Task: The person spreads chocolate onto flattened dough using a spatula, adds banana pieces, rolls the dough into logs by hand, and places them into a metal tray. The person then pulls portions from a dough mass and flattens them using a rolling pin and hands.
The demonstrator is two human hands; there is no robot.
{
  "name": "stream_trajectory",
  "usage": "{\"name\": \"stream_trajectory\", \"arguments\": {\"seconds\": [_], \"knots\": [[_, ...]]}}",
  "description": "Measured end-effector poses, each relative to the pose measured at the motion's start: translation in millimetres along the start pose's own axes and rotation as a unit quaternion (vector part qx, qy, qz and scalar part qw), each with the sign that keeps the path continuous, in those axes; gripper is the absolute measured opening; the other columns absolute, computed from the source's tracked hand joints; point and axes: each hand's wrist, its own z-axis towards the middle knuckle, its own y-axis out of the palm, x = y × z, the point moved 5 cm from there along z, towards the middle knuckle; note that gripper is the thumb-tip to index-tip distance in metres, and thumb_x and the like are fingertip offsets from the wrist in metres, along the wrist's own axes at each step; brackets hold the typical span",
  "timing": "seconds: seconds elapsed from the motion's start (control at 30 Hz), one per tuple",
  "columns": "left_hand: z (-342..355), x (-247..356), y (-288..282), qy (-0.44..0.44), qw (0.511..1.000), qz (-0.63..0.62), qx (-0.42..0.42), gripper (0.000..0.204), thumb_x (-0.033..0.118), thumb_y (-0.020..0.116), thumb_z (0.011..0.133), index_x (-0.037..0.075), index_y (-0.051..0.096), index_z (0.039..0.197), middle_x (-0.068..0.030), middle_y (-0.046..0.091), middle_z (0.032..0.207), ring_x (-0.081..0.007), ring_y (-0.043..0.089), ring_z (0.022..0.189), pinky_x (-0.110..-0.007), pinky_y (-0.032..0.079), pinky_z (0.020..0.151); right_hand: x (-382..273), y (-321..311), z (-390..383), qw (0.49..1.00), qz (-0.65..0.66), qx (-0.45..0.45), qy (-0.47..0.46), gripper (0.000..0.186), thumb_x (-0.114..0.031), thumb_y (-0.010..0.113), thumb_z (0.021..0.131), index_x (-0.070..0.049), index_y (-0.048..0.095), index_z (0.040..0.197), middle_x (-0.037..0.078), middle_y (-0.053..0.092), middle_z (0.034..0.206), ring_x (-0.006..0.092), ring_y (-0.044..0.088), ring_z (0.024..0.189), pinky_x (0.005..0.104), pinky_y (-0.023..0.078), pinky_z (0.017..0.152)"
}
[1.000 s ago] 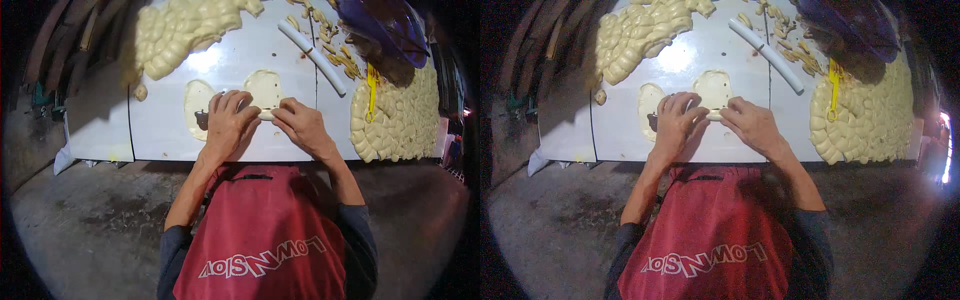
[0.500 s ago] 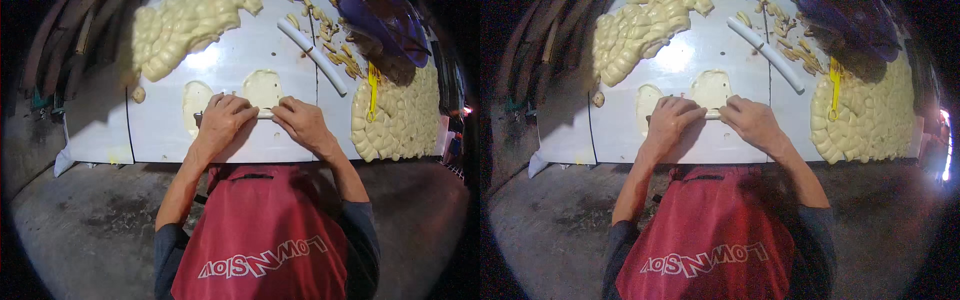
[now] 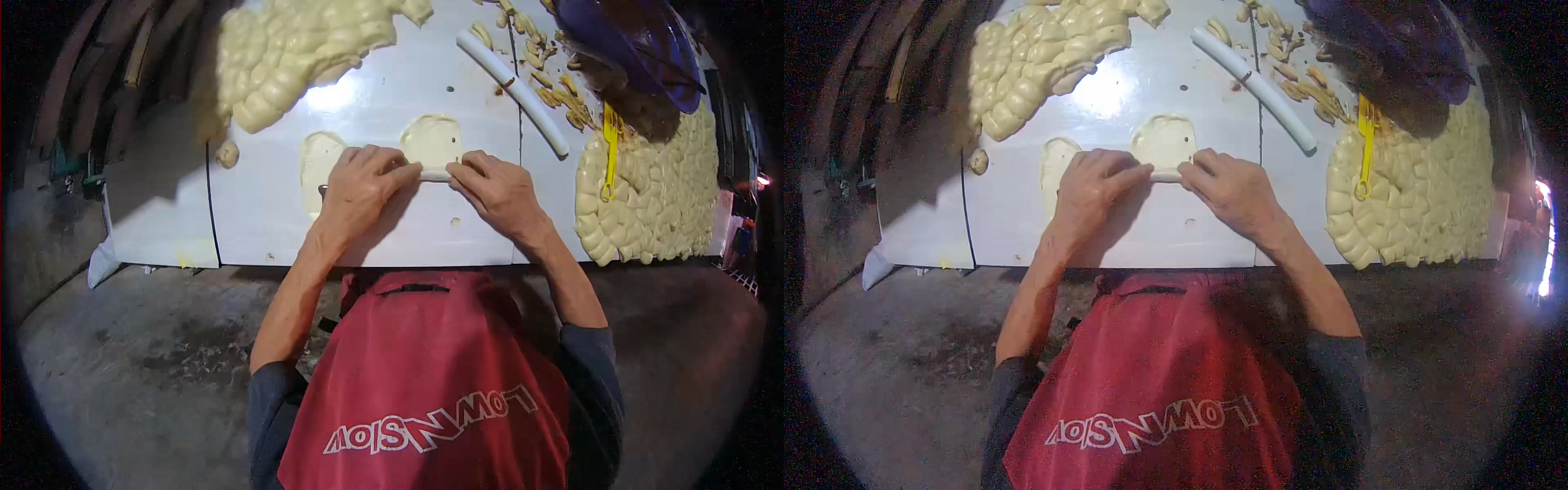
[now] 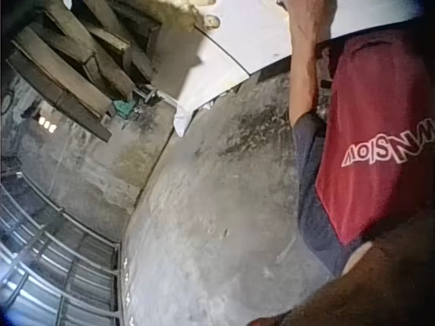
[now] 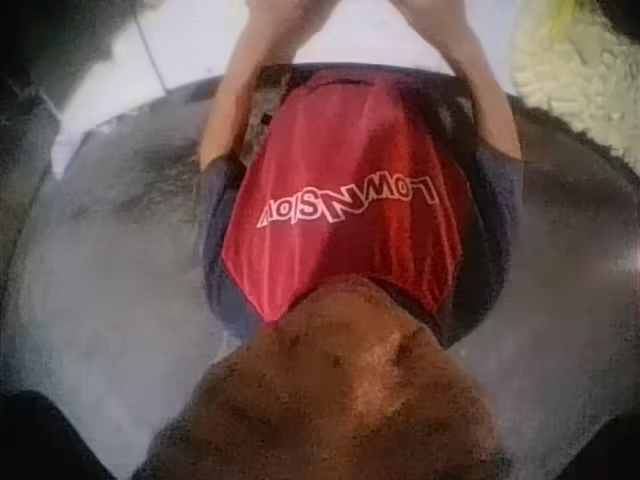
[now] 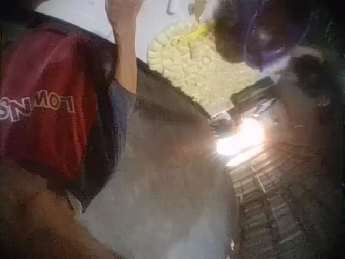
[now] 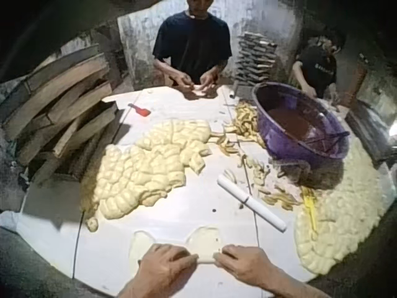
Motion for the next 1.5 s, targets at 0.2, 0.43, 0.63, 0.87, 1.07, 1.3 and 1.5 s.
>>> {"name": "stream_trajectory", "arguments": {"seconds": [0.2, 0.43, 0.63, 0.87, 1.07, 1.3, 1.5], "knots": [[-1, -12, 0, -0.025, 0.999, 0.024, 0.012, 0.021, 0.013, 0.079, 0.083, 0.015, 0.078, 0.104, -0.0040, 0.070, 0.098, -0.0250, 0.066, 0.092, -0.040, 0.050, 0.081, 10, -5, 0, 0.996, 0.027, 0.043, 0.079, 0.019, -0.027, 0.072, 0.093, -0.013, 0.068, 0.105, 0.003, 0.062, 0.093, 0.0223, 0.067, 0.077, 0.0367, 0.055, 0.064], [7, -3, -1, -0.028, 0.999, 0.031, 0.021, 0.025, 0.014, 0.079, 0.083, 0.015, 0.077, 0.108, -0.0052, 0.070, 0.101, -0.0255, 0.067, 0.091, -0.041, 0.050, 0.081, 15, 1, 3, 0.999, -0.023, 0.000, 0.028, 0.030, -0.027, 0.076, 0.090, -0.015, 0.070, 0.117, 0.005, 0.066, 0.105, 0.0216, 0.068, 0.081, 0.0352, 0.056, 0.066], [5, -8, -1, -0.011, 0.999, 0.030, -0.031, 0.047, 0.024, 0.077, 0.088, 0.014, 0.066, 0.132, -0.0088, 0.069, 0.124, -0.0272, 0.065, 0.112, -0.047, 0.048, 0.098, 15, -11, 3, 0.998, -0.010, 0.023, 0.055, 0.048, -0.029, 0.075, 0.088, -0.009, 0.066, 0.131, 0.007, 0.067, 0.114, 0.0266, 0.066, 0.100, 0.0389, 0.055, 0.084], [38, -18, 34, 0.030, 0.974, 0.163, -0.155, 0.092, 0.068, 0.054, 0.093, 0.003, 0.039, 0.157, -0.0141, 0.041, 0.163, -0.0317, 0.033, 0.153, -0.062, 0.018, 0.124, 30, 10, 28, 0.994, -0.089, -0.057, -0.019, 0.075, -0.057, 0.054, 0.098, -0.003, 0.049, 0.150, 0.013, 0.050, 0.155, 0.0319, 0.043, 0.146, 0.0531, 0.030, 0.121], [27, -24, 22, 0.032, 0.976, 0.169, -0.130, 0.094, 0.070, 0.056, 0.090, 0.000, 0.046, 0.152, -0.0153, 0.044, 0.160, -0.0334, 0.037, 0.150, -0.067, 0.024, 0.119, 32, -2, 25, 0.993, -0.084, -0.085, -0.021, 0.077, -0.057, 0.064, 0.091, -0.005, 0.053, 0.146, 0.014, 0.050, 0.155, 0.0315, 0.044, 0.145, 0.0555, 0.027, 0.122], [19, -22, 0, 0.056, 0.995, -0.005, -0.085, 0.045, 0.027, 0.082, 0.082, 0.015, 0.069, 0.124, -0.0116, 0.065, 0.124, -0.0323, 0.061, 0.119, -0.049, 0.048, 0.101, 23, -1, 9, 0.998, 0.034, -0.010, -0.060, 0.043, -0.029, 0.079, 0.085, -0.013, 0.068, 0.124, 0.012, 0.066, 0.123, 0.0303, 0.063, 0.113, 0.0467, 0.047, 0.099], [23, -26, -8, -0.014, 0.999, -0.005, 0.033, 0.027, 0.015, 0.085, 0.077, 0.015, 0.076, 0.102, -0.0067, 0.071, 0.091, -0.0260, 0.069, 0.084, -0.040, 0.054, 0.071, 25, -6, 20, 0.998, 0.046, 0.053, -0.010, 0.037, -0.026, 0.080, 0.083, -0.013, 0.072, 0.118, 0.010, 0.067, 0.111, 0.0294, 0.064, 0.100, 0.0441, 0.049, 0.089]]}}
